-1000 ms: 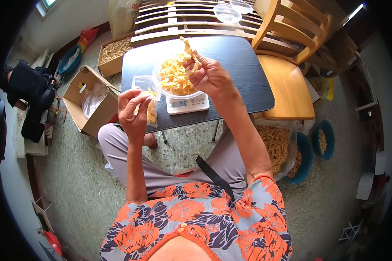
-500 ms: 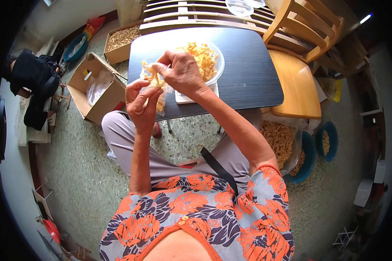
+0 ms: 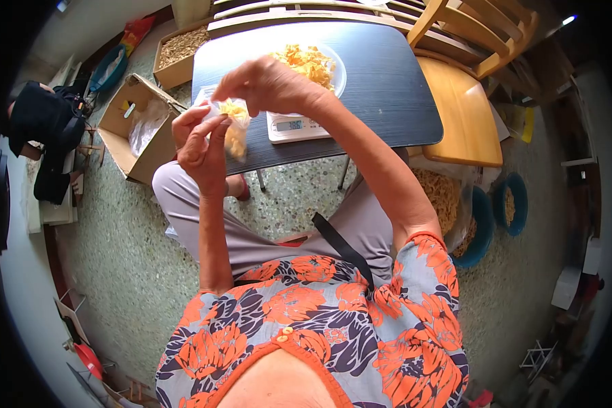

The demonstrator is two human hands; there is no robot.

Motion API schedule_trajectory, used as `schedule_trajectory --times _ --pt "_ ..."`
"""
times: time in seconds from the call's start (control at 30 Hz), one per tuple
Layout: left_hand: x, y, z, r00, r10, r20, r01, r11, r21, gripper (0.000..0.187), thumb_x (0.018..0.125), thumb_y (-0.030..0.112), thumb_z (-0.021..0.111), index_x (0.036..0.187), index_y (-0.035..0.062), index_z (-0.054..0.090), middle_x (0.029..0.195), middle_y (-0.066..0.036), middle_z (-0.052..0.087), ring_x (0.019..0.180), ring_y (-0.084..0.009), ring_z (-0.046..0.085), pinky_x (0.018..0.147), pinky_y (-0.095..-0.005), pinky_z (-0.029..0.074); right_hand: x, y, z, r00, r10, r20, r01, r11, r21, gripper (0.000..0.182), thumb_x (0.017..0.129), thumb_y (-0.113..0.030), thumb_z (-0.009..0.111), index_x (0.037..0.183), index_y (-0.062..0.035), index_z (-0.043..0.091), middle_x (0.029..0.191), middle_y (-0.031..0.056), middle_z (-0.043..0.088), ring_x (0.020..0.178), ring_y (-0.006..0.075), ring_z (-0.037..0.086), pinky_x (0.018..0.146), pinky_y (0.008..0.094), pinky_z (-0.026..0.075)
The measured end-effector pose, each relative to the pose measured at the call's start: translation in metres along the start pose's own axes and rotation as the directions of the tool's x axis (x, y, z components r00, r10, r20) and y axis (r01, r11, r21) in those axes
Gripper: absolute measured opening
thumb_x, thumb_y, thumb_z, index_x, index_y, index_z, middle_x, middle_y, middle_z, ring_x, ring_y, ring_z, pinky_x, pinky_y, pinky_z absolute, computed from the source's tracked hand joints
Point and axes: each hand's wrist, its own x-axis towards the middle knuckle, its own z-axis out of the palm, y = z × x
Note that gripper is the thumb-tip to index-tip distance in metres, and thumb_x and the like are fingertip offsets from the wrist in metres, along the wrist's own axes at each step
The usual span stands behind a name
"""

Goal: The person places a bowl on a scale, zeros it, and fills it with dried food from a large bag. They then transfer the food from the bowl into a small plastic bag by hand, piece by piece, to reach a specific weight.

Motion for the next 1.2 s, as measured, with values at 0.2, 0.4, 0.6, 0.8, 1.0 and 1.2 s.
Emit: schedule_trajectory --times 0.2,0.4,0.6,0.8,1.0,1.2 --pt "-0.001 0.001 0.0 0.997 -0.015 -0.071 0.013 1.0 -0.024 0.016 0.079 -0.002 0.082 0.094 0.0028 0.078 0.114 -0.01 0.061 0.114 -0.0273 0.063 0.1 -0.0394 0.052 -0.035 0.024 -0.041 0.861 -0.003 -0.509 -0.056 0.993 -0.101 0.014 0.096 -0.012 0.071 0.105 -0.0029 0.076 0.088 0.0056 0.076 0.063 0.0048 0.063 0.055 0.0201 0.052" --pt "-0.013 -0.001 0.002 0.997 -0.053 -0.049 0.054 0.998 0.012 0.018 0.082 -0.007 0.079 0.097 0.0018 0.076 0.116 -0.009 0.06 0.119 -0.0281 0.061 0.104 -0.0417 0.05 -0.064 0.048 -0.059 0.815 -0.025 -0.578 -0.303 0.832 -0.464 0.014 0.092 -0.012 0.074 0.101 -0.0017 0.077 0.089 0.0085 0.074 0.077 0.0157 0.069 0.071 0.0294 0.056" --pt "-0.012 0.001 -0.001 0.997 -0.066 -0.044 0.066 0.998 0.015 0.017 0.082 -0.005 0.079 0.098 0.0024 0.076 0.116 -0.009 0.059 0.12 -0.0287 0.061 0.104 -0.0418 0.05 -0.058 0.046 -0.059 0.916 -0.056 -0.398 -0.22 0.759 -0.613 0.018 0.087 -0.014 0.076 0.104 -0.0085 0.077 0.099 0.012 0.071 0.088 0.0291 0.07 0.082 0.0396 0.057" --pt "-0.011 0.002 -0.001 0.996 -0.074 -0.047 0.076 0.997 0.032 0.017 0.082 -0.004 0.08 0.097 0.0031 0.078 0.115 -0.009 0.06 0.117 -0.0283 0.062 0.104 -0.042 0.049 -0.057 0.058 -0.056 0.956 -0.124 -0.267 -0.113 0.682 -0.722 0.017 0.086 -0.011 0.077 0.103 -0.0084 0.075 0.093 0.0089 0.069 0.079 0.0281 0.069 0.076 0.0377 0.057" --pt "-0.009 0.004 0.0 0.998 -0.068 -0.017 0.069 0.997 0.032 0.017 0.083 -0.005 0.078 0.098 0.0028 0.077 0.116 -0.009 0.059 0.119 -0.0279 0.061 0.104 -0.041 0.05 -0.061 0.051 -0.06 0.872 -0.196 -0.448 -0.148 0.767 -0.624 0.012 0.086 -0.012 0.077 0.097 -0.0063 0.078 0.083 0.0101 0.072 0.072 0.0253 0.071 0.07 0.0341 0.059" --pt "-0.009 0.001 0.002 0.997 -0.071 -0.006 0.071 0.997 0.035 0.017 0.083 -0.005 0.078 0.098 0.0027 0.077 0.116 -0.009 0.06 0.118 -0.0275 0.061 0.104 -0.0411 0.05 -0.062 0.046 -0.065 0.69 0.291 -0.662 -0.25 0.955 0.16 0.016 0.091 -0.014 0.078 0.095 0.0012 0.076 0.077 0.0044 0.072 0.06 0.0093 0.065 0.054 0.023 0.055"
